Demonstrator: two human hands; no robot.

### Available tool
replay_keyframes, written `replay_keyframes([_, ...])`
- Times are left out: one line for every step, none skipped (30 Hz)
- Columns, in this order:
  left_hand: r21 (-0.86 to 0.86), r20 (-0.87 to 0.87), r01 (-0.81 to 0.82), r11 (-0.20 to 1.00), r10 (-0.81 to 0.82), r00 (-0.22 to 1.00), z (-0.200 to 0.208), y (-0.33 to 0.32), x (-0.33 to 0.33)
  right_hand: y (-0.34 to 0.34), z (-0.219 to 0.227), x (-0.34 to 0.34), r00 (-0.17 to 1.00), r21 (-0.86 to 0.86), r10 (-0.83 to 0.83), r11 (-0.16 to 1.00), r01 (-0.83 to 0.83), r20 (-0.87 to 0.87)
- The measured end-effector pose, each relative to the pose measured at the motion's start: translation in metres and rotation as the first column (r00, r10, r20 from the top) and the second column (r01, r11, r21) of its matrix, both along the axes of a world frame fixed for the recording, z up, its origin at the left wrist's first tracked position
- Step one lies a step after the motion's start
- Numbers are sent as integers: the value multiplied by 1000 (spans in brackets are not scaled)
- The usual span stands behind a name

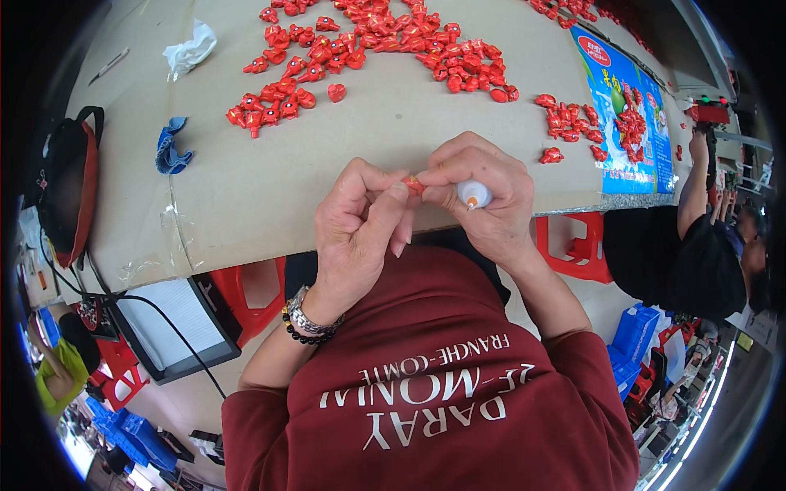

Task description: The person sits at a table and repeatedly picks up small red plastic objects. They apply a small amount of white liquid from a squeeze bottle onto the top of each object and then place it back on the table. The process is repeated for numerous items throughout the clip.

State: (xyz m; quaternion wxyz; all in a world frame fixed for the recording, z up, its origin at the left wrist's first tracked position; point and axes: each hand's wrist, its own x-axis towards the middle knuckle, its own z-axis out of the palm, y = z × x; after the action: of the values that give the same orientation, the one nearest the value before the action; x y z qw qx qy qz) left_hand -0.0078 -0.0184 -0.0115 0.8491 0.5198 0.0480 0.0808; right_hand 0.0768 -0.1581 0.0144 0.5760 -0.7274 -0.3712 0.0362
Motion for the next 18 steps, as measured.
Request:
replay_keyframes([-6,-3,-3,1000,3,1000,0,0,0,0,0,0,1000,0,0,1000,0,-4])
replay_keyframes([-8,-1,6,1000,-6,1000,-1,0,0,0,0,0,1000,-6,-5,1000,5,-8])
replay_keyframes([-9,2,14,1000,-14,1000,-2,1,0,0,0,0,1000,-12,-10,1000,9,-13])
replay_keyframes([-9,4,23,1000,-23,1000,-3,1,0,0,0,0,1000,-17,-15,1000,15,-18])
replay_keyframes([-55,-38,17,998,-19,999,-1,0,1,1,1,0,999,-37,-27,999,26,-33])
replay_keyframes([-99,-80,8,995,-16,997,3,-1,2,1,3,0,998,-56,-40,998,37,-47])
replay_keyframes([-143,-122,-2,990,-16,992,7,-2,3,2,4,1,997,-75,-53,996,48,-61])
replay_keyframes([-178,-153,0,984,-27,988,9,0,4,3,5,1,992,-82,-64,995,55,-111])
replay_keyframes([-212,-182,0,977,-40,982,11,1,4,3,6,1,984,-88,-75,994,62,-161])
replay_keyframes([-246,-212,-1,969,-53,976,12,2,4,4,6,1,974,-94,-86,993,67,-210])
replay_keyframes([-250,-223,-2,968,-55,973,13,2,4,3,5,1,966,-98,-97,992,76,-240])
replay_keyframes([-253,-233,-3,967,-58,971,13,1,4,3,4,1,957,-101,-108,991,84,-270])
replay_keyframes([-257,-243,-4,966,-61,968,14,1,4,3,4,1,947,-105,-119,990,92,-298])
replay_keyframes([-240,-241,-2,971,-58,969,14,1,3,3,4,0,934,-105,-135,989,105,-330])
replay_keyframes([-223,-239,-1,975,-54,969,14,0,3,3,5,-1,921,-107,-149,987,118,-361])
replay_keyframes([-207,-238,3,978,-53,970,13,0,3,3,6,-2,905,-109,-165,985,133,-392])
replay_keyframes([-176,-235,5,984,-47,971,13,0,2,3,6,-3,900,-107,-170,985,138,-401])
replay_keyframes([-144,-231,7,990,-41,972,14,0,2,3,6,-4,895,-104,-175,984,144,-410])
